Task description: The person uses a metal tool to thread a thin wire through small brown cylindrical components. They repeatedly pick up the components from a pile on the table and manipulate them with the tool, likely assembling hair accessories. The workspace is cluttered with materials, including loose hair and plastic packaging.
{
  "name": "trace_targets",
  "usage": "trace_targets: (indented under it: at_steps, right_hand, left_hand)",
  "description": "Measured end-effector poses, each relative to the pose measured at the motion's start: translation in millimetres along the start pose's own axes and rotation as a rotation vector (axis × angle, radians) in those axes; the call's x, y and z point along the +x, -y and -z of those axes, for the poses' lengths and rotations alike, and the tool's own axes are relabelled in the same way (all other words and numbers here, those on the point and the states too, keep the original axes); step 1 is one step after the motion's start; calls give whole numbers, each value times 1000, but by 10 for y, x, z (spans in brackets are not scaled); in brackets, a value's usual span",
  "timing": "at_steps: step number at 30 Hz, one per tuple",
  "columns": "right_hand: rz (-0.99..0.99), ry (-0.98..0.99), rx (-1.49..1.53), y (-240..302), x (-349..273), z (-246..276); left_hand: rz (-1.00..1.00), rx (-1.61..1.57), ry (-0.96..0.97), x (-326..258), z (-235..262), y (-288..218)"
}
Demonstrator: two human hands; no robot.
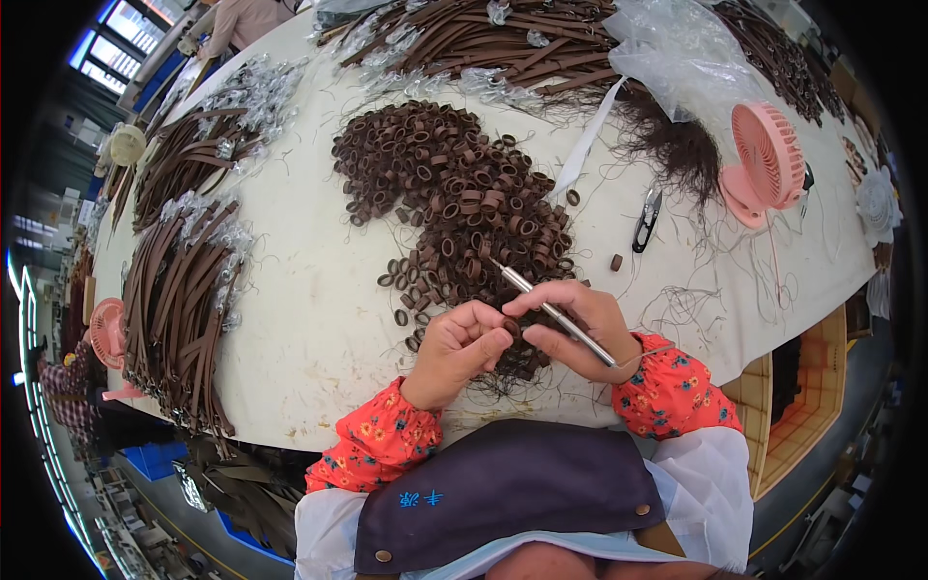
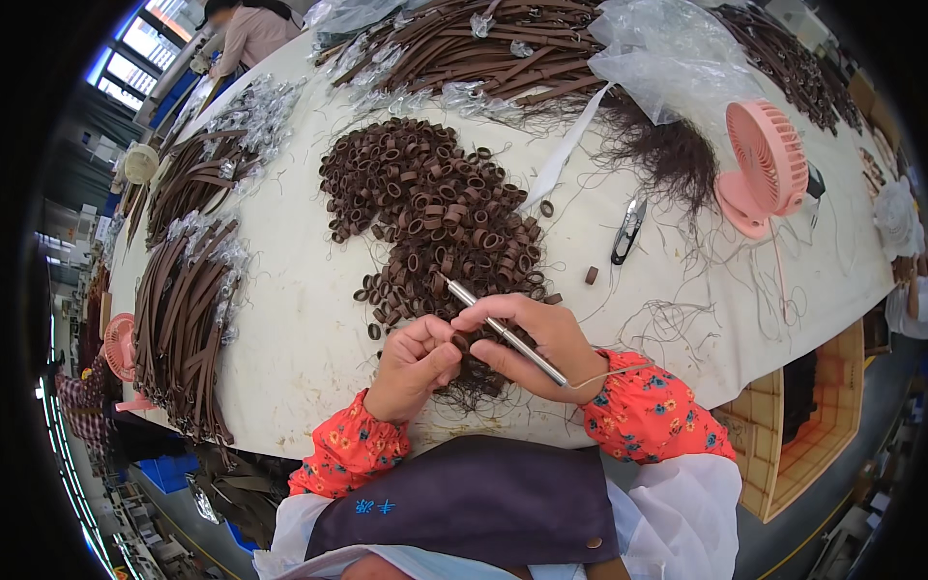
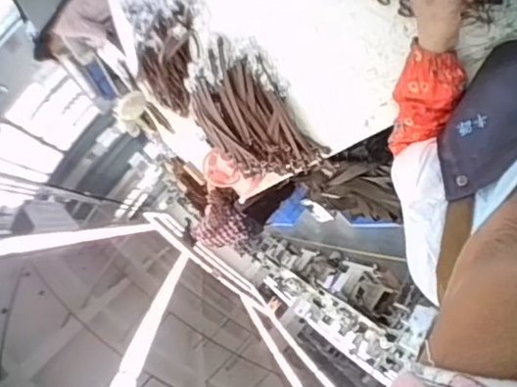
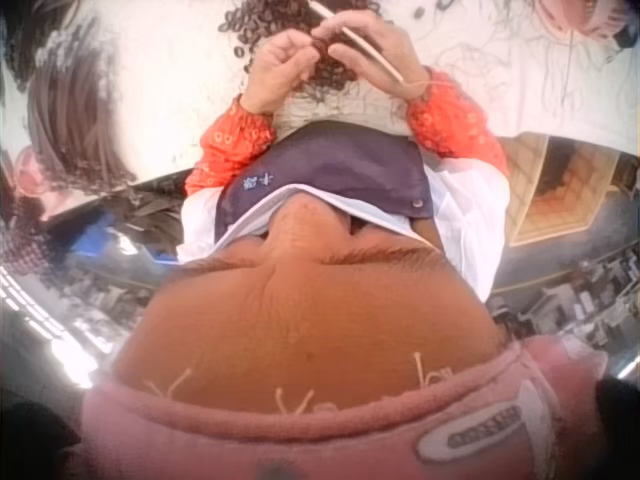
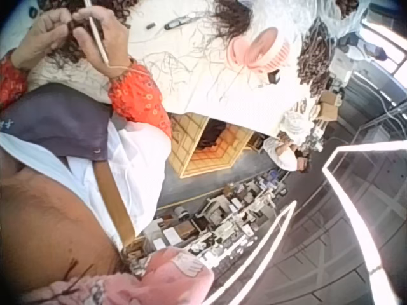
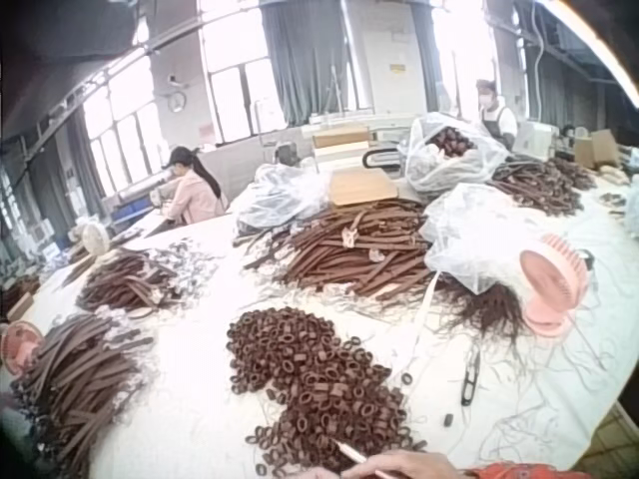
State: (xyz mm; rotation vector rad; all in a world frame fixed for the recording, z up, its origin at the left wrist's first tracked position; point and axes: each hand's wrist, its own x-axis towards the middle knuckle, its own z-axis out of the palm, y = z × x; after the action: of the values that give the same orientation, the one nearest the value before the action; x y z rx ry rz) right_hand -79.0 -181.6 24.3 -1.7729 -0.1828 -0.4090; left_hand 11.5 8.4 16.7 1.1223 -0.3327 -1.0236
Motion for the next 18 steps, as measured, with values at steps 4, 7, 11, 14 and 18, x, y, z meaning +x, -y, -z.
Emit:
trace_targets:
  at_steps: [4, 7, 11, 14, 18]
  right_hand:
    - [-125, -68, 305, 49, -23, 45]
    - [-101, -57, 411, 71, -12, 108]
    - [-63, -33, 380, 40, -10, 111]
    - [-77, -20, 343, 37, -19, 98]
    - [-89, -1, 315, 39, -10, 99]
  left_hand:
    - [-112, 95, -94, 26, 11, 56]
    - [-137, 162, -122, 28, 44, 63]
    - [-152, 213, -143, 27, 11, 31]
    - [-169, 267, -135, 24, 7, 31]
    - [-200, 265, -131, 25, 13, 53]
